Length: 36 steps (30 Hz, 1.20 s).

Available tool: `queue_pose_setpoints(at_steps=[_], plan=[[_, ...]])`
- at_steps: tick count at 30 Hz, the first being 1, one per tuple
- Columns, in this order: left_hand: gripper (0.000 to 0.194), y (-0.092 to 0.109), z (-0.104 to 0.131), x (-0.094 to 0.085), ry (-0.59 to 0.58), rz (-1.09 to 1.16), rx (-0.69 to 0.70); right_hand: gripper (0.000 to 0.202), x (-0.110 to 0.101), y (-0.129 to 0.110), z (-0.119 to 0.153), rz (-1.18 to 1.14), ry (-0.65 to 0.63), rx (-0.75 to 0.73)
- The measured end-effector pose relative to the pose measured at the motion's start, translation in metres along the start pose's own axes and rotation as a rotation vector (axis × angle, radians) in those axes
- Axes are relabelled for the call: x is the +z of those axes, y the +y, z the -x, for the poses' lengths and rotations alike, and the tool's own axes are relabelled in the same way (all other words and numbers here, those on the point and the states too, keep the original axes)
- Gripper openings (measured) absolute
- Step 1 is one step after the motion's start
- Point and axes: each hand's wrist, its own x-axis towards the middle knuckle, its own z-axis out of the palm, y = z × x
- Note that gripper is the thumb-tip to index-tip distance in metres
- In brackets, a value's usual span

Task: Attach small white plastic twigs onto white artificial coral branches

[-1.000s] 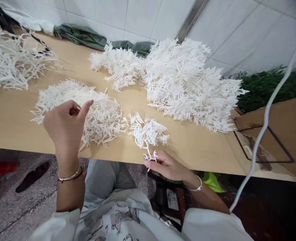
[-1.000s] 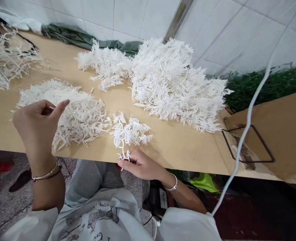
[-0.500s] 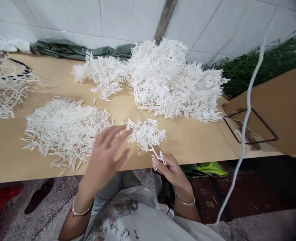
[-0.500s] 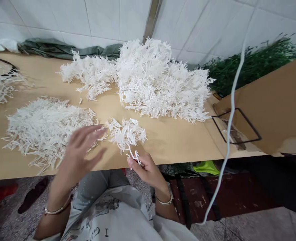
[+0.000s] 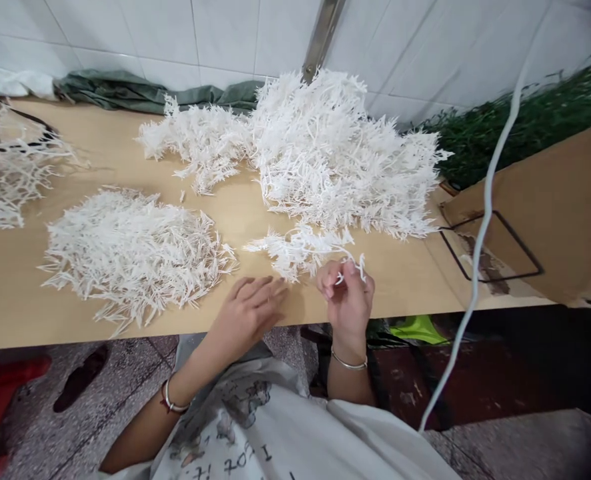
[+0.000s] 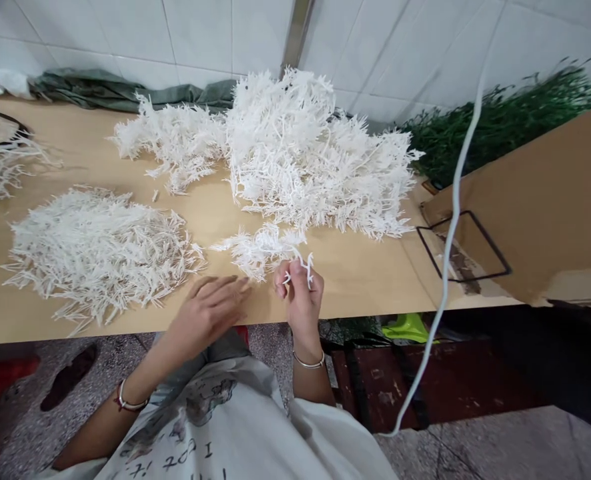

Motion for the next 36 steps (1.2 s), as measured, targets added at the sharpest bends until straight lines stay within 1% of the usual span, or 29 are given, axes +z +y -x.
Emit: queue_pose_setpoints(at_steps=[2,5,8,12,15,18,20,22,24,25,27,28,30,33,34,36], plan=[[0.041,0.004,0.011,0.006,-0.097,-0.06,0.004,0.04,0.0,-0.004,-0.007,-0.042,0.009,-0.049],[0.05,0.004,0.019,0.004,-0.134,-0.153,-0.117,0.04,-0.001,-0.009,-0.017,-0.075,0.006,-0.081],[0.054,-0.004,0.022,-0.002,-0.113,-0.234,-0.218,0.041,0.0,-0.013,-0.025,-0.101,0.006,-0.076],[0.062,-0.02,0.028,-0.006,-0.057,-0.309,-0.286,0.042,0.006,-0.02,-0.031,-0.117,0.002,-0.082],[0.068,-0.027,0.033,-0.01,-0.015,-0.335,-0.269,0.043,0.01,-0.026,-0.035,-0.102,-0.04,-0.072],[0.066,-0.025,0.026,-0.016,0.015,-0.299,-0.196,0.042,0.012,-0.032,-0.038,-0.059,-0.098,-0.047],[0.066,-0.019,0.01,-0.021,0.047,-0.2,-0.167,0.043,0.014,-0.036,-0.039,-0.017,-0.152,-0.017],[0.067,-0.013,-0.013,-0.026,0.11,-0.031,-0.144,0.044,0.015,-0.04,-0.038,0.02,-0.222,0.013],[0.063,-0.009,-0.038,-0.028,0.177,0.165,-0.109,0.045,0.017,-0.045,-0.037,0.043,-0.286,0.034],[0.057,-0.008,-0.05,-0.028,0.193,0.259,-0.106,0.046,0.017,-0.047,-0.036,0.051,-0.312,0.039],[0.034,-0.005,-0.07,-0.027,0.208,0.421,-0.106,0.046,0.017,-0.051,-0.035,0.08,-0.352,0.035],[0.027,-0.004,-0.077,-0.026,0.207,0.507,-0.125,0.047,0.016,-0.054,-0.036,0.104,-0.366,0.021],[0.022,-0.002,-0.086,-0.025,0.209,0.691,-0.182,0.049,0.013,-0.059,-0.039,0.159,-0.378,-0.031],[0.021,-0.002,-0.093,-0.026,0.248,0.941,-0.25,0.057,0.007,-0.067,-0.048,0.22,-0.365,-0.107],[0.021,-0.003,-0.094,-0.027,0.264,1.016,-0.257,0.057,0.005,-0.069,-0.051,0.235,-0.352,-0.126],[0.019,-0.006,-0.096,-0.029,0.286,1.15,-0.279,0.051,0.002,-0.072,-0.056,0.277,-0.307,-0.165]])
